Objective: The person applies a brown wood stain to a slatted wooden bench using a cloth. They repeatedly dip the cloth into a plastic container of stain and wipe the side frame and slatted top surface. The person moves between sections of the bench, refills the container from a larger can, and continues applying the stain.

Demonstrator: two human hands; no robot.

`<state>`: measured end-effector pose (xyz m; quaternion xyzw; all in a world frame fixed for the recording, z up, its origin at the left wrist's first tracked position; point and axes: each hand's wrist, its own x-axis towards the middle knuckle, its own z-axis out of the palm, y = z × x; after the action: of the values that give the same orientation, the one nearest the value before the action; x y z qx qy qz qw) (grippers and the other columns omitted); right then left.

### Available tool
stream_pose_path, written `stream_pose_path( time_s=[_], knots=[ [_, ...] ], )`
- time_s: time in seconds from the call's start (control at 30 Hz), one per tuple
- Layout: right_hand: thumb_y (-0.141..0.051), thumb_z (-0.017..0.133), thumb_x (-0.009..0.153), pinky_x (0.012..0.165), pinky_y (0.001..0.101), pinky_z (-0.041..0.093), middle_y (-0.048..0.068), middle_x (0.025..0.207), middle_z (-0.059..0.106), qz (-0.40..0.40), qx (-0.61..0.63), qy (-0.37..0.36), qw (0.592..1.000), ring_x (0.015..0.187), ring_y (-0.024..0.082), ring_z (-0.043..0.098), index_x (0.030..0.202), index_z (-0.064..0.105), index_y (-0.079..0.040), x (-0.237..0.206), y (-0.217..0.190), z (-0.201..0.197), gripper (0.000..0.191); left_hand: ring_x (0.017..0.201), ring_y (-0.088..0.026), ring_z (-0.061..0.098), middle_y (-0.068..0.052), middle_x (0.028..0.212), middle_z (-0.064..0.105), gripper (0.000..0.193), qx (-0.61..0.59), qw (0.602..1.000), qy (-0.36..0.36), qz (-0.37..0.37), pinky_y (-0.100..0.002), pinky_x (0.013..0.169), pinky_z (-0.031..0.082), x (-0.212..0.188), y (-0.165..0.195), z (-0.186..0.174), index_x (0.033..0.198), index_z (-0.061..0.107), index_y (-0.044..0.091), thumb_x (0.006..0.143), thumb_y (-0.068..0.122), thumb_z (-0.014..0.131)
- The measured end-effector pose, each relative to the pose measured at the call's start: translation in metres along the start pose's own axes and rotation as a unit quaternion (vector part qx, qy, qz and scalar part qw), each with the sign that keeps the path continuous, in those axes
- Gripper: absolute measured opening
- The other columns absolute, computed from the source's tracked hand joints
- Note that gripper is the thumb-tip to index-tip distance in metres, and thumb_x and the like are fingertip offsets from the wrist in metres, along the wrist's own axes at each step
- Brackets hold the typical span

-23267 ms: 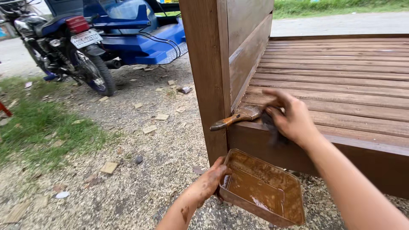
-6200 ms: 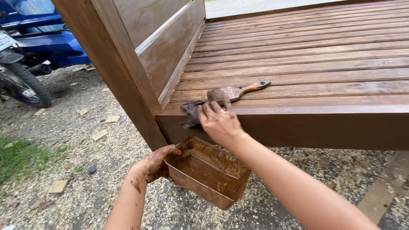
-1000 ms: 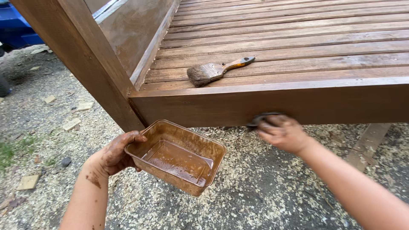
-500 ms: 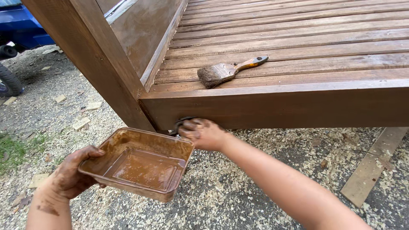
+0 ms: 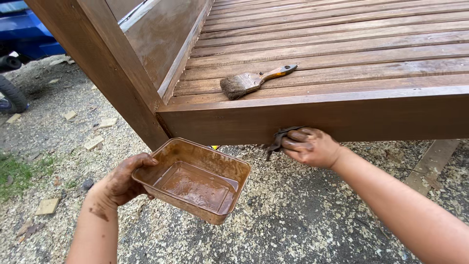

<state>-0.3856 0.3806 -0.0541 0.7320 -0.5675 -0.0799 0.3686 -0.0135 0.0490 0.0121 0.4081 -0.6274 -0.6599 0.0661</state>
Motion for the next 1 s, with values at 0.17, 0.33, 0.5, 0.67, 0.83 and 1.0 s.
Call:
stream_pose_path(
  time_s=[0.17,0.33,0.5,0.67,0.83,1.0],
  knots=[
    [-0.018,0.063,0.082,0.088,0.0432,0.059,-0.005,0.121,0.069,0.021,0.0,-0.004,1.0,0.111,0.021,0.065,0.102,0.075,-0.025,-0.044,0.015,-0.012,0.023,0.068,-0.028,0.066,-0.016,0.078,0.068,0.031,-0.022,0.999,-0.045,0.018,-0.043,0.06,0.058,0.007,0.004,0.02,0.096,0.061,0.007,0.083,0.034,0.061],
    [-0.023,0.064,0.079,0.088,0.0419,0.059,-0.005,0.121,0.069,0.042,-0.03,-0.038,0.998,0.11,0.021,0.065,0.101,0.075,-0.024,-0.111,0.034,-0.025,0.024,0.063,-0.028,0.066,-0.013,0.076,0.069,0.032,-0.032,0.997,-0.067,0.017,-0.043,0.055,0.055,0.016,0.006,0.045,0.098,0.064,0.009,0.084,0.038,0.061],
    [-0.014,0.063,0.081,0.094,0.0408,0.057,-0.006,0.123,0.069,0.091,-0.086,-0.089,0.988,0.114,0.021,0.064,0.106,0.076,-0.028,-0.196,0.055,-0.042,0.033,0.063,-0.025,0.067,-0.01,0.077,0.07,0.031,-0.04,0.993,-0.106,0.028,-0.04,0.056,0.056,0.026,0.01,0.074,0.097,0.066,0.01,0.085,0.038,0.063],
    [-0.016,0.064,0.08,0.098,0.0396,0.055,-0.004,0.126,0.069,0.205,-0.108,-0.183,0.955,0.121,0.023,0.062,0.109,0.075,-0.028,-0.274,0.068,-0.064,0.034,0.064,-0.024,0.067,-0.009,0.076,0.068,0.028,-0.036,0.989,-0.14,0.025,-0.04,0.054,0.055,0.033,0.015,0.102,0.098,0.066,0.012,0.086,0.036,0.062],
    [-0.005,0.066,0.085,0.104,0.0442,0.055,0.01,0.113,0.066,0.352,-0.142,-0.001,0.925,0.115,0.032,0.062,0.104,0.066,-0.01,-0.302,0.08,-0.091,0.019,0.063,-0.025,0.067,-0.009,0.074,0.068,0.032,-0.046,0.988,-0.146,0.034,-0.04,0.053,0.055,0.035,0.022,0.114,0.099,0.065,0.012,0.086,0.04,0.058],
    [-0.01,0.066,0.102,0.093,0.0419,0.053,0.019,0.117,0.062,0.369,-0.081,0.152,0.913,0.105,0.032,0.059,0.119,0.06,0.007,-0.255,0.091,-0.081,0.025,0.061,-0.026,0.066,-0.011,0.072,0.065,0.028,-0.033,0.988,-0.148,0.031,-0.041,0.052,0.054,0.038,0.028,0.124,0.098,0.063,0.011,0.087,0.037,0.062]
  ],
)
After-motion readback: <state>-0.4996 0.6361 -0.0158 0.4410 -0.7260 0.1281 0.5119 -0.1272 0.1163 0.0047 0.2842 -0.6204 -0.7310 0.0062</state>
